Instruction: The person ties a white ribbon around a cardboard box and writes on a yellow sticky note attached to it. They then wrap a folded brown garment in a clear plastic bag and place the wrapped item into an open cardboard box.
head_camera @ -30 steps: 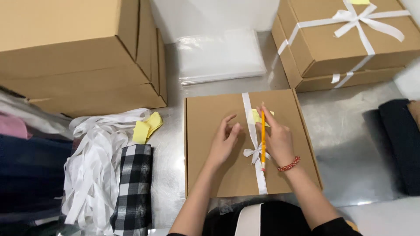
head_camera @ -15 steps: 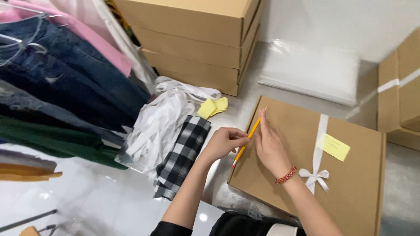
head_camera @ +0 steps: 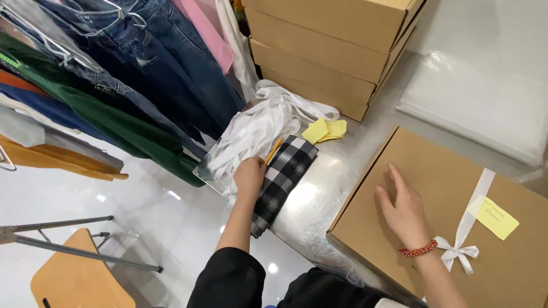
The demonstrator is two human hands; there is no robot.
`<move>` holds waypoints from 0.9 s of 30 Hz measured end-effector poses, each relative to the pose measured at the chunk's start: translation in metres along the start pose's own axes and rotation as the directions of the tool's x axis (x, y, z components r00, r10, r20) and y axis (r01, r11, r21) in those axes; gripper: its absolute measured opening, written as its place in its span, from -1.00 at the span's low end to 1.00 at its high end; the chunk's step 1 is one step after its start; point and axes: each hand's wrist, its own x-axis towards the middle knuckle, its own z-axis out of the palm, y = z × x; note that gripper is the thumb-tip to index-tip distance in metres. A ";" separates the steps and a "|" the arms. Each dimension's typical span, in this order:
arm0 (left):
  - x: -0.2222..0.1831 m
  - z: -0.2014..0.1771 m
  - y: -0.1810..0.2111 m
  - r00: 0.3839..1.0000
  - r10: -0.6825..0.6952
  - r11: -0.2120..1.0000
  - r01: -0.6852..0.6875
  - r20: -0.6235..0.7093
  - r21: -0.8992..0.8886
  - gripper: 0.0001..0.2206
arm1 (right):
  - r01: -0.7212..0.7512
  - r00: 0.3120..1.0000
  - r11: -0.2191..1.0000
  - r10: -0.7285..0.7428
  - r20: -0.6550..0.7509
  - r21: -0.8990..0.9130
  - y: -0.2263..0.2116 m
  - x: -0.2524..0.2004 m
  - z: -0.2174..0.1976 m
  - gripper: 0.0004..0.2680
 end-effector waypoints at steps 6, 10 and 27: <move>-0.026 -0.008 0.030 0.971 0.068 0.997 -0.058 -0.230 0.047 -0.79 | -0.104 0.991 0.984 0.115 -0.070 0.148 -0.005 -0.007 -0.016 -0.60; -0.034 -0.012 0.066 0.835 0.318 0.946 -0.310 -0.448 0.094 -0.78 | -0.051 0.940 0.963 0.136 -0.314 0.266 0.022 -0.021 -0.052 -0.70; -0.122 0.038 0.225 0.756 0.134 0.651 0.420 0.641 -0.632 -0.39 | -0.718 0.402 0.230 0.908 0.122 0.657 0.172 -0.206 -0.147 -0.51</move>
